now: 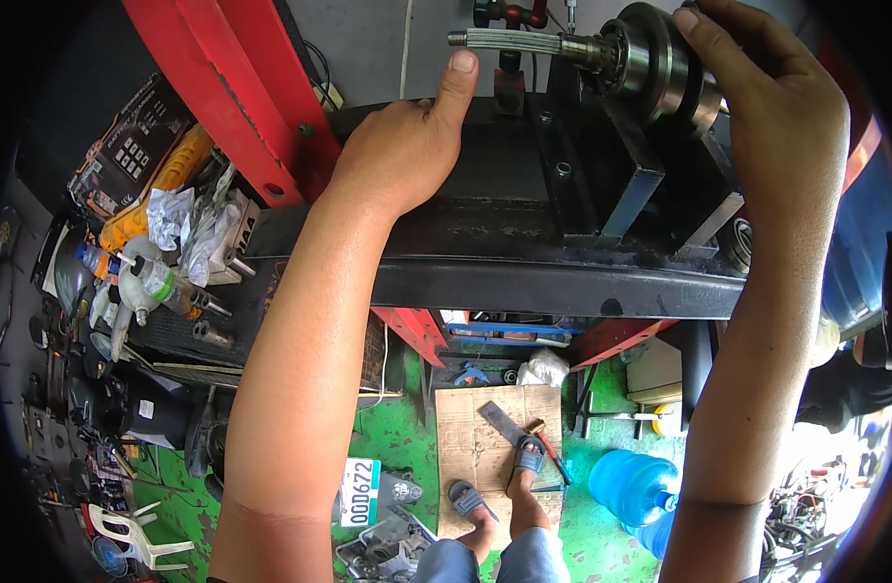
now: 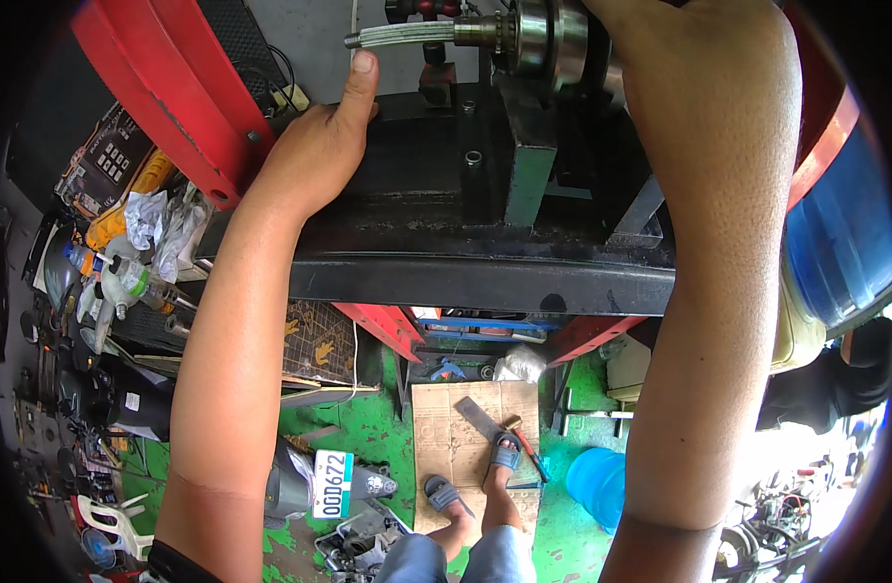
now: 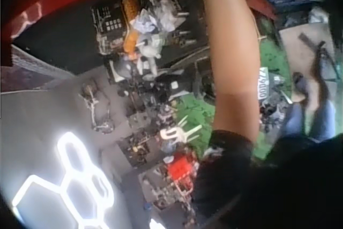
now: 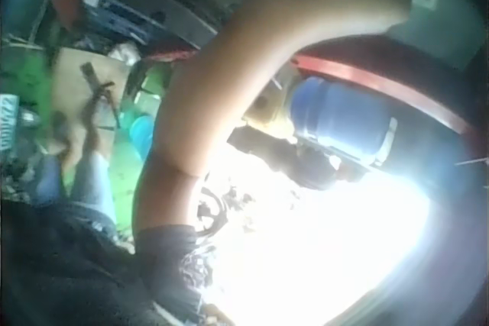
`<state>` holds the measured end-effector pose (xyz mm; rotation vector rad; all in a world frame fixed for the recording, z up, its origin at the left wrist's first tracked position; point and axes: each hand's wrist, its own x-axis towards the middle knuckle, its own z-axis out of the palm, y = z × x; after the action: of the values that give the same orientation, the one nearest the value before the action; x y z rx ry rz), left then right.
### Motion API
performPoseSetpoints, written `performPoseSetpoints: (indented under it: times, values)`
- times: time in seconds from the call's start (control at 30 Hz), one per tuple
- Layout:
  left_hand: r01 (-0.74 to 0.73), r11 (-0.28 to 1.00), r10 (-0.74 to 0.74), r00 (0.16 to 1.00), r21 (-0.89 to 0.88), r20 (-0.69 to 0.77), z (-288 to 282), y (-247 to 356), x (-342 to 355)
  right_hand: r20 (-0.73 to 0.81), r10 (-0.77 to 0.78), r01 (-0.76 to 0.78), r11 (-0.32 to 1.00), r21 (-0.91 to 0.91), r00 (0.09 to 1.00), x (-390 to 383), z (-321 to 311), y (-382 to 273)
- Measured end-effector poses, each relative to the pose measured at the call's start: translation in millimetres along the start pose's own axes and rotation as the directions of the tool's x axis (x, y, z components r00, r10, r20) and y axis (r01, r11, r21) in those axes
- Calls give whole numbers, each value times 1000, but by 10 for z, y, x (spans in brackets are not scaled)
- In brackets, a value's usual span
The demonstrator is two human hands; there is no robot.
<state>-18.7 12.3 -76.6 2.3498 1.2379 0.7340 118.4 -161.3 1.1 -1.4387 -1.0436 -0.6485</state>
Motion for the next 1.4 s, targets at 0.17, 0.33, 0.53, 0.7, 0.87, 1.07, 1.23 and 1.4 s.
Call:
performPoseSetpoints:
  times: [0.17,0.33,0.53,0.7,0.87,1.07,1.23,1.4]
  values:
    - [1,1000,-1,1000,-28,-15,25,-16,14,-21,-39,39,999,38,999,17,-13,46]
    - [-2,1000,2,1000,-27,-3,3,-4,7,-73,-54,62,993,103,996,97,-57,82]
    - [-14,1000,14,1000,9,7,-9,7,-1,-136,-68,91,981,170,988,197,-82,95]
    - [-7,1000,7,1000,-23,0,5,-6,11,-129,-68,92,978,186,989,164,3,79]
    - [1,999,-1,1000,-36,2,10,-6,18,-114,-65,86,978,192,991,114,74,69]
    - [12,1000,-12,1000,-11,13,-16,16,-3,-114,-64,87,974,208,991,132,74,60]
    - [34,998,-37,998,43,59,-47,32,7,-113,-65,89,971,222,992,139,63,77]
    - [84,996,-83,996,-36,34,-55,-7,31,-69,-59,74,965,250,996,173,51,13]
